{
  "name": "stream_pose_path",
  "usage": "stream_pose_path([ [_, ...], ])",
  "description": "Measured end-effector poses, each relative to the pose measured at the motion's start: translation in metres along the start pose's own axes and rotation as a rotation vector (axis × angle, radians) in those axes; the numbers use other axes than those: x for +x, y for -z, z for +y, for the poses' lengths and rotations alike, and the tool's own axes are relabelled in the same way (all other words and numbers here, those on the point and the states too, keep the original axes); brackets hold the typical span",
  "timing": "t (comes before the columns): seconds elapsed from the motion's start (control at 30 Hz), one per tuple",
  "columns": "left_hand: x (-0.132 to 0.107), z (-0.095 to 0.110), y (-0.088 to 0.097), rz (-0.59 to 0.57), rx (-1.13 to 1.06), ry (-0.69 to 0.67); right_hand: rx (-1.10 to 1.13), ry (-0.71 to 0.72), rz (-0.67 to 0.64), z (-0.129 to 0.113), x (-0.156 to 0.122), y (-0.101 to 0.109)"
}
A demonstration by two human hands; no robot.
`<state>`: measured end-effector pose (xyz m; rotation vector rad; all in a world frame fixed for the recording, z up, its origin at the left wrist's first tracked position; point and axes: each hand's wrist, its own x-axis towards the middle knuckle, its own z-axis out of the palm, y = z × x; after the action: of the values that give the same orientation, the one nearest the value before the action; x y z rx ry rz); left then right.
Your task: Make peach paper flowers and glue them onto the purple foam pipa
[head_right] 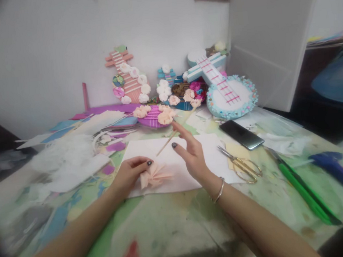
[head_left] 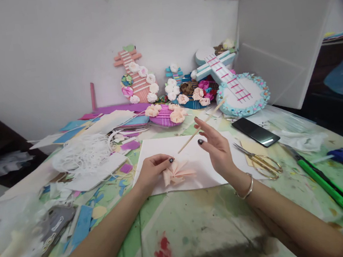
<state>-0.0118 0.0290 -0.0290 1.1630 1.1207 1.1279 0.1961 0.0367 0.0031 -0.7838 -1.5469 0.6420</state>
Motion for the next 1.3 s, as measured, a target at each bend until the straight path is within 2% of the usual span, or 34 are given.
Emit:
stream_pose_path([
  [0.1,0.0005,-0.0001,-0.0002,0.006,0.005,0.002,0.006,-0.042,0.142,0.0027,0.0011,0.0009],
  [0.17,0.0011,-0.0003,-0.0004,0.007,0.01,0.0,0.005,-0.055,0.133,0.0048,0.0025,0.0022],
  [0.2,0.0013,-0.0005,-0.0006,0.006,0.014,-0.001,0.001,-0.058,0.086,0.0053,0.003,0.0028],
  [0.27,0.0015,-0.0006,-0.0007,0.003,0.02,-0.005,-0.048,-0.073,-0.089,0.0044,0.0033,0.0036],
  [0.4,0.0007,0.0003,-0.0004,-0.007,0.03,-0.019,-0.432,-0.04,-0.489,-0.0003,0.0015,0.0033],
  [0.47,0.0,0.001,-0.0001,-0.018,0.032,-0.023,-0.62,0.023,-0.597,-0.0013,0.0009,0.0028],
  [0.53,-0.0006,0.0017,0.0,-0.024,0.031,-0.02,-0.71,0.069,-0.643,-0.001,0.001,0.0026],
  [0.87,-0.0023,0.0016,-0.0023,-0.009,-0.006,0.011,-0.757,0.094,-0.685,0.0013,0.003,0.004],
  [1.3,-0.0057,0.0062,-0.0059,0.014,0.017,-0.067,-0.737,0.077,-0.664,0.0018,0.0025,0.0026],
])
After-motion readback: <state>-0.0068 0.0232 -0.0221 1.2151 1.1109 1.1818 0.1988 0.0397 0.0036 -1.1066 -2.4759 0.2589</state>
